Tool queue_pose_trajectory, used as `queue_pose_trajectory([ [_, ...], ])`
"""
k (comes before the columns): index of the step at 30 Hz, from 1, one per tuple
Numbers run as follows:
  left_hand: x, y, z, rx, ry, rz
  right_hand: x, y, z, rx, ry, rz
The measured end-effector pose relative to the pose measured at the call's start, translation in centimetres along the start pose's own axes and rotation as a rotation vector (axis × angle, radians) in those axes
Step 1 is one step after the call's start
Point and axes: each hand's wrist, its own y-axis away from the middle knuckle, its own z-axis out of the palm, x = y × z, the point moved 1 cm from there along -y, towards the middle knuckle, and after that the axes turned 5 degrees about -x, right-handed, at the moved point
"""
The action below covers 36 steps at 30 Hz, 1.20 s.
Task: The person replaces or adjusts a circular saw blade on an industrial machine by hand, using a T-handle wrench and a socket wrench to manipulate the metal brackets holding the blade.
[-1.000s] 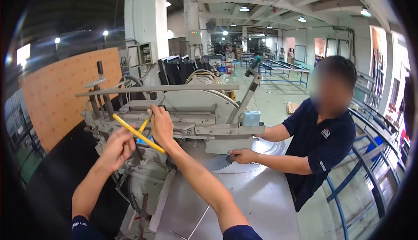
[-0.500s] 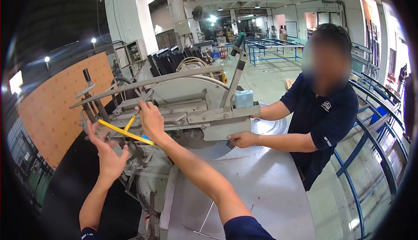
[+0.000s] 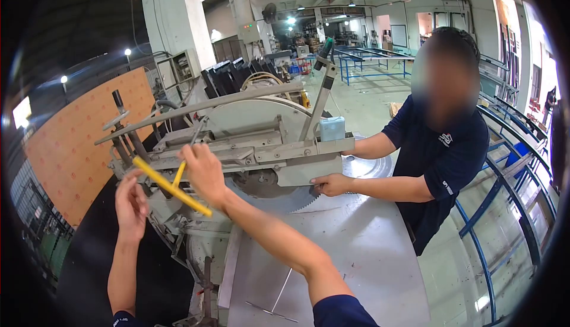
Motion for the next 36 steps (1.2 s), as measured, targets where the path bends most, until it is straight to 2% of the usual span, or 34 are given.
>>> queue_pose_trajectory([
  [1, -0.7, -2.5, -1.3, 0.163, -0.148, 0.203, -2.3, 0.9, -1.2, 0.031, -0.021, -0.108],
  [2, 0.4, -2.9, -1.0, 0.169, -0.206, 0.122, -4.8, 1.8, -3.1, 0.056, -0.044, -0.221],
  [4, 0.4, -4.3, 1.0, 0.058, -0.517, 0.201, -7.1, 4.3, -5.4, 0.090, -0.063, -0.227],
  [5, -0.6, -5.7, 1.6, 0.001, -0.670, 0.318, -7.6, 5.9, -6.3, 0.104, -0.072, -0.232],
  [6, -1.9, -7.3, 2.2, -0.056, -0.822, 0.433, -7.6, 8.0, -7.2, 0.029, -0.036, -0.138],
  [8, -2.9, -9.4, 5.1, -0.153, -1.095, 0.673, -6.2, 12.8, -9.0, 0.038, -0.155, 0.007],
  [11, -6.7, -14.5, 7.7, -0.080, -1.329, 0.733, -4.4, 20.6, -13.1, 0.111, -0.121, 0.221],
  [13, -10.0, -18.3, 8.7, 0.022, -1.443, 0.802, -4.4, 27.3, -17.5, 0.040, -0.035, 0.397],
  [15, -12.4, -21.1, 9.1, 0.097, -1.624, 0.838, -5.7, 32.7, -21.5, 0.082, 0.130, 0.461],
  [16, -13.2, -22.4, 9.0, 0.106, -1.698, 0.816, -6.6, 35.2, -23.5, 0.125, 0.205, 0.471],
  [18, -15.3, -24.7, 8.2, 0.085, -1.854, 0.772, -7.8, 46.3, -27.8, -0.092, 0.183, 0.891],
  [20, -16.3, -25.2, 6.9, 0.073, -1.897, 0.808, -10.9, 50.7, -29.7, 0.266, -0.041, 1.265],
  [21, -16.2, -24.7, 7.0, 0.097, -1.897, 0.814, -13.3, 43.2, -29.1, 0.316, 0.445, 0.745],
  [22, -16.3, -24.5, 7.0, 0.112, -1.900, 0.816, -14.3, 44.1, -29.7, 0.263, 0.510, 0.782],
  [24, -14.5, -23.1, 9.0, 0.118, -1.811, 0.433, -15.6, 46.2, -31.0, 0.148, 0.559, 0.865],
  [25, -15.8, -25.5, 8.5, 0.267, -1.582, 0.197, -15.7, 47.9, -30.7, 0.213, 0.519, 0.904],
  [26, -15.9, -26.4, 8.3, 0.295, -1.437, 0.089, -15.5, 48.3, -30.4, 0.252, 0.515, 0.902],
  [27, -16.9, -28.9, 7.0, 0.255, -1.417, 0.053, -15.1, 48.8, -29.9, 0.295, 0.523, 0.905],
  [29, -17.1, -29.0, 5.8, 0.192, -1.549, 0.287, -14.4, 49.1, -29.1, 0.350, 0.535, 0.938],
  [30, -14.5, -25.6, 8.7, 0.193, -1.586, 0.158, -13.8, 49.2, -28.8, 0.366, 0.535, 0.969],
  [32, -15.0, -26.3, 7.4, 0.128, -1.606, 0.281, -12.5, 50.1, -28.9, 0.274, 0.577, 0.980],
  [35, -15.6, -27.2, 6.4, 0.075, -1.657, 0.309, -10.9, 50.5, -28.9, 0.227, 0.548, 1.042],
  [36, -15.7, -27.6, 6.5, 0.138, -1.621, 0.283, -10.7, 50.2, -29.0, 0.198, 0.545, 1.050],
])
